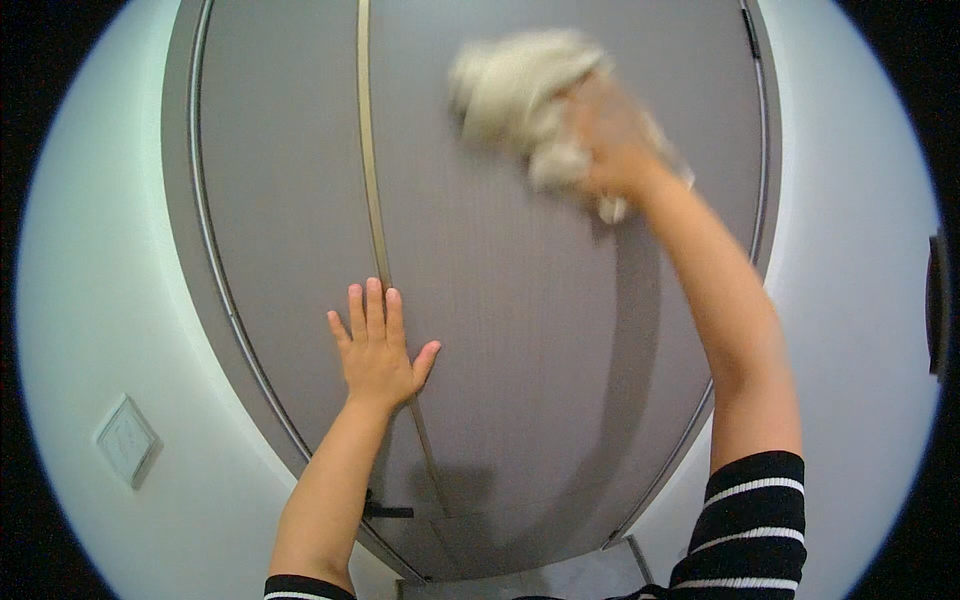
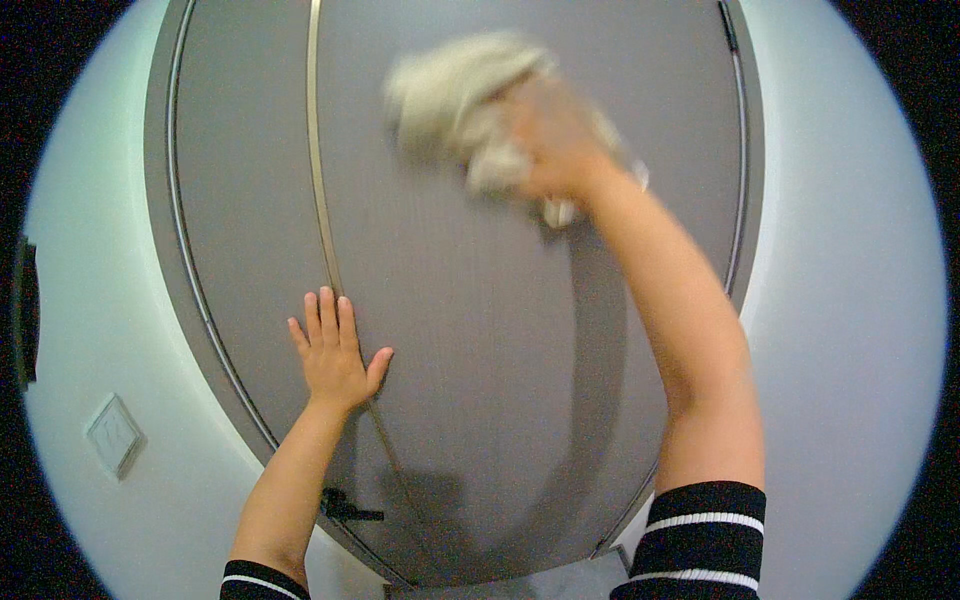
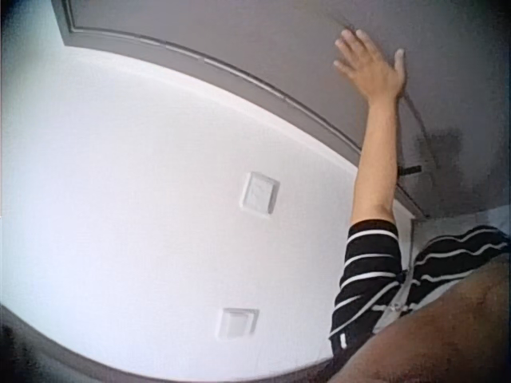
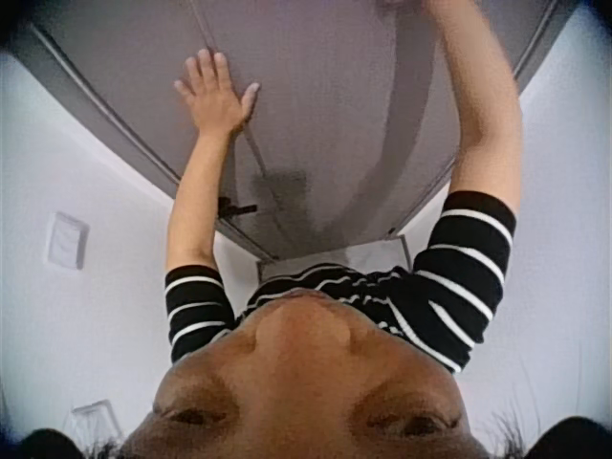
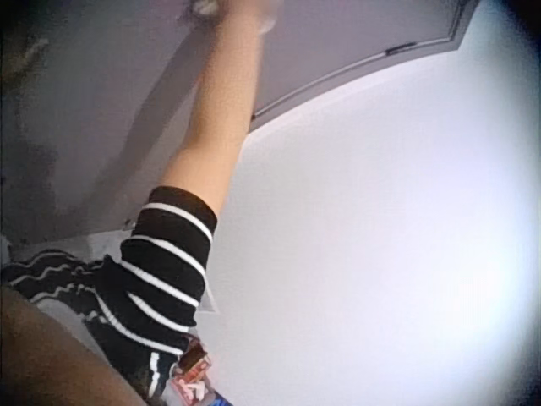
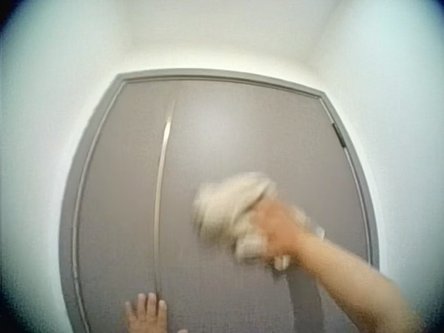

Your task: The person wipes the surface of a gray door with a white cloth. They move the cloth in circular and vertical motions across the door panels and the vertical trim, using their left hand to steady the surface while wiping with the right.

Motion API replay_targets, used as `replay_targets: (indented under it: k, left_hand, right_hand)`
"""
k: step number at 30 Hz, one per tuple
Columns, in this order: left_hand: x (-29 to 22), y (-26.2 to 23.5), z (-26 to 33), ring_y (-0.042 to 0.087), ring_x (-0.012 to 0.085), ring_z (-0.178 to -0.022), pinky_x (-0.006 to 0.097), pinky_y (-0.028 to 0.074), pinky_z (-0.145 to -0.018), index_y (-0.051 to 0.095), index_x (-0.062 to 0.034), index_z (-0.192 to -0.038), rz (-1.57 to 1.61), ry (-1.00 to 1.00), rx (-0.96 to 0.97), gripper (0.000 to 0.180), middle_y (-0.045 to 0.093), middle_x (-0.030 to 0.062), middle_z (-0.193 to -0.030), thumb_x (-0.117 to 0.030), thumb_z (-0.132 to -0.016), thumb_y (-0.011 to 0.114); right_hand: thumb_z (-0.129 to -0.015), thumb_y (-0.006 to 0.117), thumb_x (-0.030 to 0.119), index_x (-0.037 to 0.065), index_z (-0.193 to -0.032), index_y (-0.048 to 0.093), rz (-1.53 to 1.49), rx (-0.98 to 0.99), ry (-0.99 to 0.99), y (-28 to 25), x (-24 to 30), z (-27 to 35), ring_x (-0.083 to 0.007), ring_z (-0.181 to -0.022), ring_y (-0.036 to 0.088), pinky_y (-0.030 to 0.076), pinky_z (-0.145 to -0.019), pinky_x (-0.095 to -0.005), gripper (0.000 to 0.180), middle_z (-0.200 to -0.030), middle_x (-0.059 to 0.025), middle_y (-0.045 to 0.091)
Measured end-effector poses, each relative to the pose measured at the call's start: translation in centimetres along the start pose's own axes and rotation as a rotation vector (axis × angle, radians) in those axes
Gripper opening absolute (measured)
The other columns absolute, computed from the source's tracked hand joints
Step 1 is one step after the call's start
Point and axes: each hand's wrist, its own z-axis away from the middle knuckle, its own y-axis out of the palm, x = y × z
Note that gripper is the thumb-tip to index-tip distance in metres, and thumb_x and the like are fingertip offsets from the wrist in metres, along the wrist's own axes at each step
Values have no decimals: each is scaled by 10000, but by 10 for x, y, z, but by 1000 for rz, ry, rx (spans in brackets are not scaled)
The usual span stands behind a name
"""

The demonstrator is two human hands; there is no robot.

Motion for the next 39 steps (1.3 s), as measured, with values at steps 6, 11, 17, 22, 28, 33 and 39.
replay_targets:
  k: [6,11,17,22,28,33,39]
  left_hand:
    - [-14,6,-8,100,401,-1450,613,7,-1116,261,-11,-1466,31,22,-49,895,181,217,-1554,-587,-839,538]
    - [-6,0,-4,84,391,-1456,630,14,-1110,275,-7,-1458,-3,0,-1,900,175,216,-1557,-594,-830,541]
    - [-14,26,-9,164,374,-1447,598,17,-1131,344,-50,-1429,-158,133,-165,719,221,193,-1551,-496,-886,493]
    - [-17,10,-3,151,392,-1446,596,2,-1128,336,-31,-1430,-37,124,-73,841,214,212,-1548,-599,-840,525]
    - [-24,2,-5,153,415,-1436,604,6,-1121,340,-22,-1428,84,100,-39,949,225,223,-1540,-683,-781,555]
    - [-17,2,-1,188,407,-1428,604,54,-1124,425,-47,-1379,51,197,-30,822,284,227,-1512,-603,-795,587]
    - [-8,13,27,389,341,-1293,605,119,-1111,521,-95,-1309,48,368,-6,701,462,118,-1384,-568,-797,595]
  right_hand:
    - [-931,439,495,87,-1450,384,77,-102,771,-29,-47,-70,-384,-1439,146,84,-1173,-510,663,-1529,-212,259]
    - [-733,703,424,235,-1433,427,91,12,-59,23,72,2,-392,-1424,193,151,-1130,-606,776,-1438,-168,411]
    - [-719,648,268,133,-1153,655,-415,282,-623,109,133,159,-309,-1377,318,108,-1150,-617,454,-1432,-70,432]
    - [-664,690,333,186,-996,715,-186,356,-688,68,90,80,-297,-1339,375,87,-1161,-620,363,-1281,-79,538]
    - [-815,585,527,281,-1384,482,104,-446,76,24,37,-79,-388,-1388,266,167,-1119,-615,629,-1465,-78,411]
    - [-792,617,514,277,-1366,516,134,-270,79,28,111,-84,-402,-1400,224,156,-1102,-641,629,-1419,-96,453]
    - [-744,654,358,236,-1097,693,-257,0,-516,81,189,6,-286,-1396,292,77,-1173,-580,376,-1432,-25,447]
